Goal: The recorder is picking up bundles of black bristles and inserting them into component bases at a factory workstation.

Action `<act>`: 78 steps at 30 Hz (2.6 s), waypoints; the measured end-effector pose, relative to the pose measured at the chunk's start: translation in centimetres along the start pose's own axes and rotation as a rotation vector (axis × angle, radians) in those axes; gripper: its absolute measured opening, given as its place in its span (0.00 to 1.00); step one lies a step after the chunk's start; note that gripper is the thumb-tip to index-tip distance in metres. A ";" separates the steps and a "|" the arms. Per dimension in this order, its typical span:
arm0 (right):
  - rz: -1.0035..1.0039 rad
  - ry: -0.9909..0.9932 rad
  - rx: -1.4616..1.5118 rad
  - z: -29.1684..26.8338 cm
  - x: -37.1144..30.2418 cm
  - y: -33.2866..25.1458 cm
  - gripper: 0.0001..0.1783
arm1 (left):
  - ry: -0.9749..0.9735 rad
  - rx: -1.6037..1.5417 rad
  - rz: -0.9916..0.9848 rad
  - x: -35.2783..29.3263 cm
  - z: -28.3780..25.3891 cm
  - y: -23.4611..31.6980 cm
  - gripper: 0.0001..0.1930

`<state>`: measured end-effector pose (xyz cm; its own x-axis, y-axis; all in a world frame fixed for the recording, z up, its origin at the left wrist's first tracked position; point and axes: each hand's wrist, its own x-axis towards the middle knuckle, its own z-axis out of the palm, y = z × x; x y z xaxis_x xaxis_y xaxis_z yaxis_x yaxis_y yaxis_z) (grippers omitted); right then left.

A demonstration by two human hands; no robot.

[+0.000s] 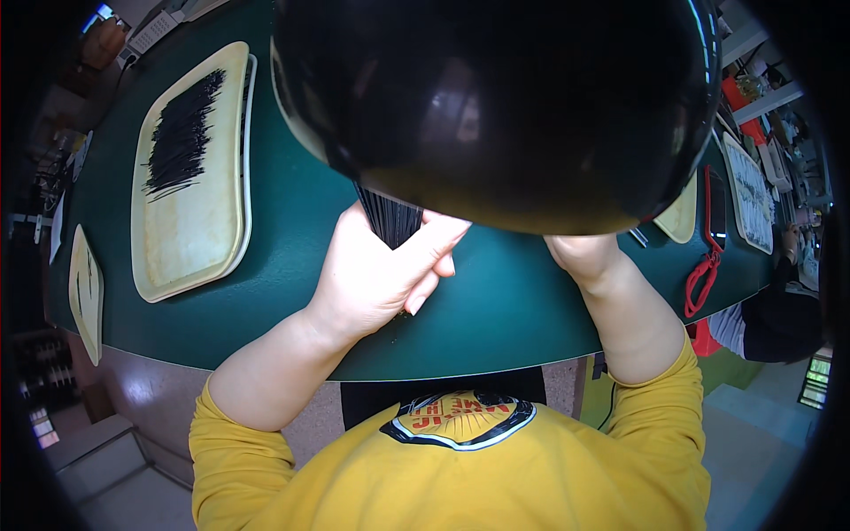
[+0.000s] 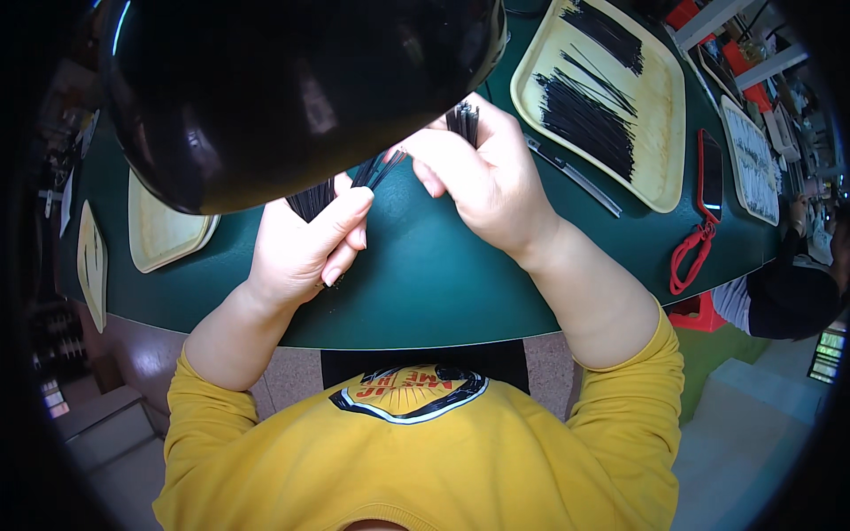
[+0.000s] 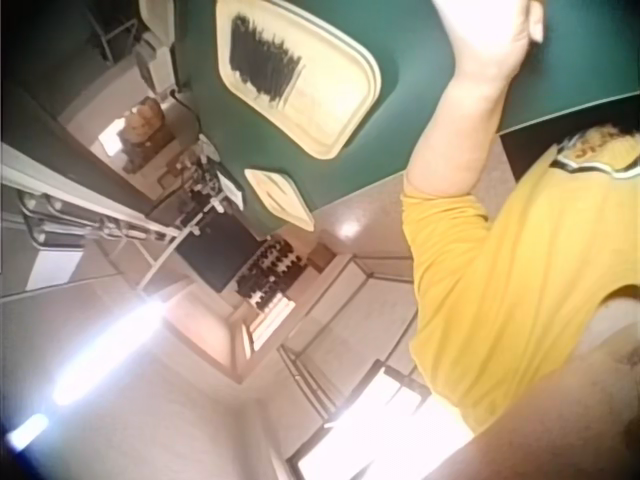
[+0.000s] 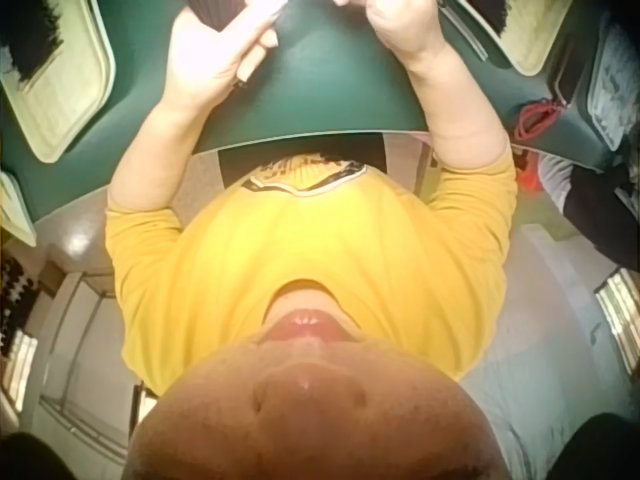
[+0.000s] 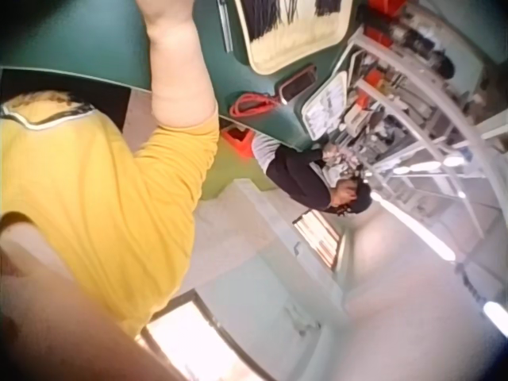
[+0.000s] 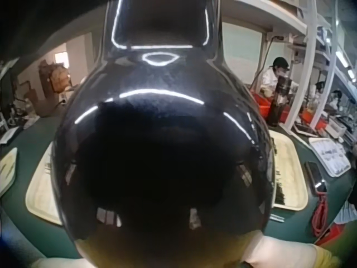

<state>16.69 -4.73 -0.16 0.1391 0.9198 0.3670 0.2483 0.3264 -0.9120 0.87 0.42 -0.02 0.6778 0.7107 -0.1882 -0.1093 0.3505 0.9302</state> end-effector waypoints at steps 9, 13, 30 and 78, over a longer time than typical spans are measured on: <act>0.105 -0.024 0.384 -0.2 0.1 1.5 0.02 | 0.003 0.017 0.007 -0.1 0.1 0.0 0.05; -0.059 0.089 0.086 0.9 0.0 0.9 0.09 | 0.011 0.022 0.014 -0.1 0.1 0.0 0.05; 0.015 0.251 0.765 0.1 1.1 -0.3 0.15 | -0.148 0.008 -0.146 0.1 -0.2 -0.2 0.07; 0.266 -0.066 0.663 0.3 0.3 1.2 0.17 | -0.245 -0.231 -0.084 -0.4 -0.9 -0.2 0.06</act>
<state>16.76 -4.04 -1.19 0.0508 0.9910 0.1239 -0.4238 0.1337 -0.8958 -0.02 0.66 -0.40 0.8427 0.5159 -0.1538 -0.1886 0.5506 0.8132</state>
